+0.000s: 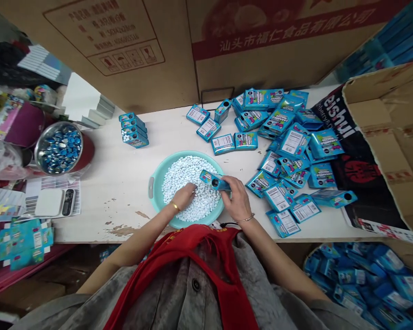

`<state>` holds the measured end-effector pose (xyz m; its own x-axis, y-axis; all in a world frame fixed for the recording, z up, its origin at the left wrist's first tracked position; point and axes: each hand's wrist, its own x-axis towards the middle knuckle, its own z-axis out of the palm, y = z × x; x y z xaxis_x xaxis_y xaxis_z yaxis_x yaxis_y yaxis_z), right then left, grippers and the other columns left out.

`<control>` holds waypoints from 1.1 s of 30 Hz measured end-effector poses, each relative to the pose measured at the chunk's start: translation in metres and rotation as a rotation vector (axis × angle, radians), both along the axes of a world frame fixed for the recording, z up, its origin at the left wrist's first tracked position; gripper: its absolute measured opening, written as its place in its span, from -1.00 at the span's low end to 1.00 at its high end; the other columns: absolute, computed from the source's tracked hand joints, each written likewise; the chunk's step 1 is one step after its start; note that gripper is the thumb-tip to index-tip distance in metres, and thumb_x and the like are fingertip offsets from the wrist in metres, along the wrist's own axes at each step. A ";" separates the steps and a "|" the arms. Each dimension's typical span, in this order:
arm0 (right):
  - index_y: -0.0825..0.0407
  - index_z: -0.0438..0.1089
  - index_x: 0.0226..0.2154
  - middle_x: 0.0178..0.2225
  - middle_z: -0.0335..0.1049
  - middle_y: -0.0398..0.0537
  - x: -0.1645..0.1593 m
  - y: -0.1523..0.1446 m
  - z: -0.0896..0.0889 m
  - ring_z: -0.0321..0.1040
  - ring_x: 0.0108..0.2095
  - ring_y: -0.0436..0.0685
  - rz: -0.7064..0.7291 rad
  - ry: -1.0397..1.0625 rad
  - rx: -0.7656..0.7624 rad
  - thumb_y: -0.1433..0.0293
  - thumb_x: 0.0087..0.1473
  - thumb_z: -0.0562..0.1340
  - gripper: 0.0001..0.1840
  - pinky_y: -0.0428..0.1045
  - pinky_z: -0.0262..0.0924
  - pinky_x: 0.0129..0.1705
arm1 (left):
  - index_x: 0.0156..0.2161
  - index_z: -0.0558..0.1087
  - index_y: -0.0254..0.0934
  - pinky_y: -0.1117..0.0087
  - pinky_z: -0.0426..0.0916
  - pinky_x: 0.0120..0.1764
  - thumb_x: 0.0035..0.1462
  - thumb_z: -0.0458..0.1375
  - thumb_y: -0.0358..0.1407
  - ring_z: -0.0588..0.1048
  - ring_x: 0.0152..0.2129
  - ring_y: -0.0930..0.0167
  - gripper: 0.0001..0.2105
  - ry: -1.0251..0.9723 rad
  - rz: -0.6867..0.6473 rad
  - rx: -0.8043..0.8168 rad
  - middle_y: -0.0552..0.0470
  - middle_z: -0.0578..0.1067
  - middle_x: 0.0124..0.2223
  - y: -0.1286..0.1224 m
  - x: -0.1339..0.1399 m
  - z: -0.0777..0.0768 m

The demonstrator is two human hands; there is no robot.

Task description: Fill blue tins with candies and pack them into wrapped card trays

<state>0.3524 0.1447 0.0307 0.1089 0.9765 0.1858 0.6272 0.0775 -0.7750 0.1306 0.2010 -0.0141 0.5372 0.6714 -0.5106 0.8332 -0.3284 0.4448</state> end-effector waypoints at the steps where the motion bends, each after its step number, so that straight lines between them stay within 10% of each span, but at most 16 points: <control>1: 0.00 0.26 -0.04 -0.12 0.38 0.07 0.000 0.000 0.000 0.32 -0.10 0.25 -0.013 0.011 -0.009 0.40 0.07 0.15 -0.66 0.20 0.25 -0.04 | -0.01 0.29 -0.28 0.31 0.32 -0.08 0.19 -0.02 -0.42 0.41 -0.11 0.30 -0.74 -0.031 0.007 -0.002 -0.12 0.37 -0.01 -0.001 0.007 -0.005; 7: -0.01 0.25 -0.05 -0.15 0.38 0.03 0.005 -0.002 -0.004 0.34 -0.15 0.21 -0.089 0.098 -0.040 0.33 0.06 0.21 -0.64 0.16 0.28 -0.09 | 0.02 0.25 -0.29 0.34 0.31 -0.05 0.22 0.00 -0.34 0.41 -0.12 0.36 -0.74 -0.200 0.039 -0.010 -0.10 0.41 -0.03 0.001 -0.016 0.007; 16: -0.02 0.27 -0.05 -0.11 0.37 0.07 -0.009 -0.002 -0.001 0.30 -0.07 0.27 0.030 -0.002 0.018 0.42 0.08 0.13 -0.66 0.24 0.24 -0.01 | -0.03 0.26 -0.31 0.33 0.33 -0.12 0.25 -0.02 -0.30 0.42 -0.19 0.36 -0.78 -0.307 -0.122 0.143 -0.10 0.42 -0.13 0.020 -0.052 0.119; 24: -0.03 0.25 -0.02 -0.07 0.36 0.05 -0.030 -0.002 -0.001 0.28 0.00 0.27 0.163 0.012 0.034 0.50 0.05 0.11 -0.60 0.27 0.22 0.05 | -0.05 0.28 -0.34 0.32 0.38 -0.31 0.23 -0.03 -0.43 0.48 -0.24 0.28 -0.80 0.251 -0.341 0.226 -0.11 0.44 -0.15 0.023 -0.003 0.192; 33: -0.04 0.24 0.00 -0.06 0.37 0.05 -0.030 -0.003 -0.009 0.28 0.01 0.27 0.149 0.046 0.041 0.50 0.04 0.11 -0.57 0.28 0.22 0.06 | -0.21 0.37 -0.33 0.30 0.37 -0.31 0.24 -0.07 -0.46 0.43 -0.29 0.28 -0.83 0.273 -0.443 0.388 -0.12 0.42 -0.26 0.021 0.004 0.216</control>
